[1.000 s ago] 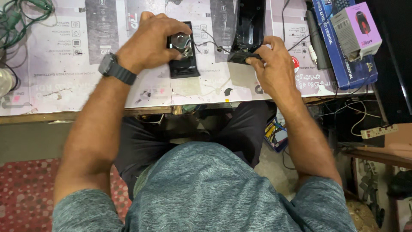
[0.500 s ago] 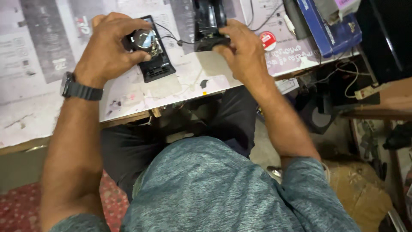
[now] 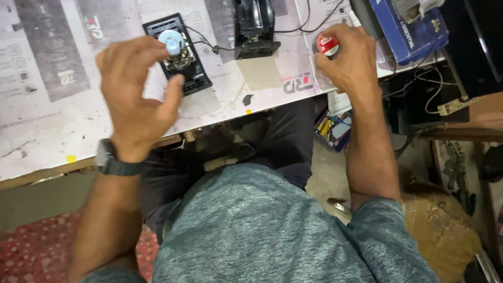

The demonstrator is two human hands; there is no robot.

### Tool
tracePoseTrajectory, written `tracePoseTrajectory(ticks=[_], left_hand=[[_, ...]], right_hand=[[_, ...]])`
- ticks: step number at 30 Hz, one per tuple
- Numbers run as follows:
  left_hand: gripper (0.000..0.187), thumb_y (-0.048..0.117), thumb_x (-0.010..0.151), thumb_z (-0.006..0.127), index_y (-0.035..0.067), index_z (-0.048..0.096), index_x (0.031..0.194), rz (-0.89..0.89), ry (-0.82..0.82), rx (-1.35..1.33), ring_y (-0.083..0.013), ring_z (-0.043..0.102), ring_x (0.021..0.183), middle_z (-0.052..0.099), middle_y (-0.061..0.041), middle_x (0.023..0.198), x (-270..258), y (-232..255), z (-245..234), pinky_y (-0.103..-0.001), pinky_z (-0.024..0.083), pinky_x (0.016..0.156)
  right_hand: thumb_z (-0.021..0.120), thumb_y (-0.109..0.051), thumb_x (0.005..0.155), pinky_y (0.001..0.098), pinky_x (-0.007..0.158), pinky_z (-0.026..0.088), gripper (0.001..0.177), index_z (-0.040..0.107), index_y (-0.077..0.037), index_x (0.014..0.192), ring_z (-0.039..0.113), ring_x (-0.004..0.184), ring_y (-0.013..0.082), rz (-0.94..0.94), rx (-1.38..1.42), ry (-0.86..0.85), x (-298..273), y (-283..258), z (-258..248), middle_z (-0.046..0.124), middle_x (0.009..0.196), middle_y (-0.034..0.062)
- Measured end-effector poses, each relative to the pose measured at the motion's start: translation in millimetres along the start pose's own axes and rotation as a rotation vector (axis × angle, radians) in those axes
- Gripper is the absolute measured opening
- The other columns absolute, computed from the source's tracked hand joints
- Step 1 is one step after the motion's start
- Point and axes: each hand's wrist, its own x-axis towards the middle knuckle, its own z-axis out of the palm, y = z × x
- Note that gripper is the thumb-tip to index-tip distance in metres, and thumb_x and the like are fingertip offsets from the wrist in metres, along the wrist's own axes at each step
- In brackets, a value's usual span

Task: The person sits at a cluttered workbench and disassembles a black electronic device to access its internal components. They then use scissors to cut a piece of electrical tape and wrap it around a wire connection on the device's internal mechanism.

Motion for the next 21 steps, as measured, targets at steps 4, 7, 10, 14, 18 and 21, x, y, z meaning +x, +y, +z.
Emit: tracePoseTrajectory(ticks=[4,7,10,14,18,21], left_hand=[[0.018,0.003,0.092,0.077,0.004,0.066,0.106,-0.039,0.059,-0.153,-0.0234,0.064,0.091,0.068,-0.011,0.112,-3.0,40.6,10.7,-0.033,0.048,0.078],[0.005,0.003,0.094,0.07,0.001,0.066,0.098,-0.252,-0.033,-0.409,-0.0125,0.061,0.065,0.068,-0.01,0.101,-3.5,67.7,20.9,-0.026,0.047,0.058],[0.012,0.008,0.098,0.071,0.002,0.068,0.108,-0.366,-0.11,-0.648,-0.0126,0.06,0.071,0.07,-0.006,0.098,4.3,79.6,37.2,-0.028,0.047,0.064],[0.02,0.013,0.096,0.074,0.002,0.068,0.112,-0.289,-0.074,-0.658,-0.0112,0.061,0.077,0.068,-0.004,0.095,14.3,80.1,49.8,-0.027,0.052,0.071],[0.015,0.013,0.103,0.071,0.003,0.069,0.113,-0.223,-0.076,-0.759,-0.0092,0.063,0.085,0.069,-0.001,0.094,15.5,63.3,50.3,-0.026,0.055,0.081],[0.02,0.016,0.103,0.067,0.0,0.066,0.116,-0.498,-0.131,-1.159,-0.0058,0.062,0.086,0.071,0.0,0.098,20.4,48.3,52.8,-0.023,0.052,0.077]], right_hand=[[0.086,-0.014,0.083,0.0401,0.097,0.055,0.045,0.065,-0.001,0.121,0.071,0.106,0.0234,0.006,0.311,0.065,-0.3,-11.7,-11.3,0.073,0.116,0.0135],[0.082,-0.007,0.09,0.0323,0.095,0.06,0.048,0.059,0.0,0.132,0.073,0.109,0.0176,-0.105,0.702,0.046,-6.1,-42.6,-9.2,0.072,0.124,0.0137],[0.083,-0.001,0.088,0.0313,0.095,0.058,0.059,0.054,0.001,0.14,0.068,0.11,0.0176,-0.201,0.904,0.037,-17.5,-89.1,-1.1,0.068,0.131,0.0163],[0.09,0.002,0.079,0.0349,0.094,0.058,0.069,0.054,-0.001,0.138,0.065,0.114,0.0211,-0.427,0.529,0.224,-13.1,-132.9,-5.0,0.063,0.134,0.0189],[0.085,0.004,0.089,0.0316,0.096,0.061,0.06,0.052,0.002,0.138,0.067,0.121,0.0209,-0.341,0.798,0.17,-2.7,-144.4,-3.7,0.062,0.135,0.0195],[0.079,0.005,0.094,0.0323,0.097,0.062,0.052,0.054,0.006,0.14,0.07,0.112,0.0184,-0.096,1.257,-0.04,2.9,-142.7,-0.6,0.069,0.123,0.0148]])
